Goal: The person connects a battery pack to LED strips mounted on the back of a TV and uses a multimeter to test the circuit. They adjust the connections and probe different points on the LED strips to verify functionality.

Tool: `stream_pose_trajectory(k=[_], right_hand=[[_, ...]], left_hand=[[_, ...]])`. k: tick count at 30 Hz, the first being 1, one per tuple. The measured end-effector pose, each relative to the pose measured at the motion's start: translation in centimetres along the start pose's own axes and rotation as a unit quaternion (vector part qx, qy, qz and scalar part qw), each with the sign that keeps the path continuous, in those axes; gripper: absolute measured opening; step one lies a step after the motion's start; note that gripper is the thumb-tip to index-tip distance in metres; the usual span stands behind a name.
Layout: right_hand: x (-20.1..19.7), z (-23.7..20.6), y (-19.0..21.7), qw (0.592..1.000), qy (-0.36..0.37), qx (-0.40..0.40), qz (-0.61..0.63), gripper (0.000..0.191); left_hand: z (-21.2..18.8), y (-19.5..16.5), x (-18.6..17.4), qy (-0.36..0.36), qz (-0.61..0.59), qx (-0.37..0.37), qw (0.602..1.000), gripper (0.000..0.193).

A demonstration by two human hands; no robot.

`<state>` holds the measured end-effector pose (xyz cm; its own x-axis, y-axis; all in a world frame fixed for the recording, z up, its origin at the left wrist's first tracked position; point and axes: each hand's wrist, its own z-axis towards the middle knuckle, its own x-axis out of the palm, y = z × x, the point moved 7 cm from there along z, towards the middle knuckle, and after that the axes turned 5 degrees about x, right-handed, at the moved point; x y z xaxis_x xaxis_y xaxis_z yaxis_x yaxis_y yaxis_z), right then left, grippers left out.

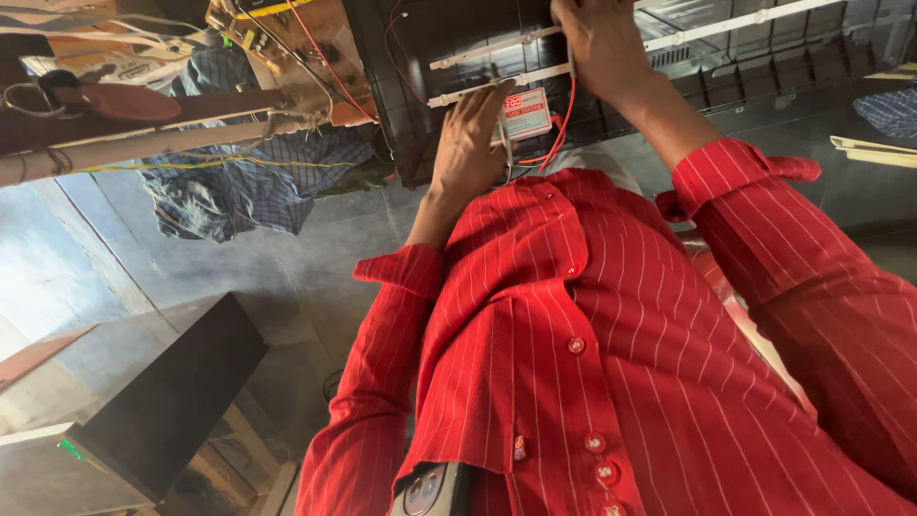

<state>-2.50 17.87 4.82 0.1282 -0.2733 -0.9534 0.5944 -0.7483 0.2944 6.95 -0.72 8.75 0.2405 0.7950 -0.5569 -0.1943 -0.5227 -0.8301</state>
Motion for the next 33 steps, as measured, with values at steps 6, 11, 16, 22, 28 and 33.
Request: stream_pose_trajectory(k=[6, 11, 16, 22, 28, 33], right_hand=[[-2.3, 2.3, 2.4, 0.996, 0.027, 0.009, 0.081, 0.02], [-6.2, 3.3, 5.3, 0.987, 0.023, -0.004, 0.157, 0.027], [-9.3, 4.7, 7.8, 0.961, 0.046, 0.012, 0.271, 0.038], [-11.5, 4.5, 10.2, 0.945, 0.047, 0.003, 0.325, 0.021], [-10.2, 3.9, 10.9, 0.938, 0.09, -0.016, 0.335, 0.021], [-8.4, 2.8, 8.6, 0.921, 0.098, 0.052, 0.373, 0.015]], left_hand=[[-1.9, 2.5, -1.3, -0.054, -0.041, -0.038, 0.997, 0.074], [-4.1, 5.5, -1.7, -0.102, -0.063, -0.089, 0.989, 0.075], [-4.4, 5.3, -4.4, -0.182, 0.014, -0.098, 0.978, 0.075], [-4.0, 2.8, -6.3, -0.223, -0.29, -0.132, 0.921, 0.047], [-3.7, 2.7, -5.7, -0.298, -0.511, -0.136, 0.795, 0.029], [-5.6, 6.6, -10.1, -0.407, -0.497, -0.15, 0.751, 0.024]])
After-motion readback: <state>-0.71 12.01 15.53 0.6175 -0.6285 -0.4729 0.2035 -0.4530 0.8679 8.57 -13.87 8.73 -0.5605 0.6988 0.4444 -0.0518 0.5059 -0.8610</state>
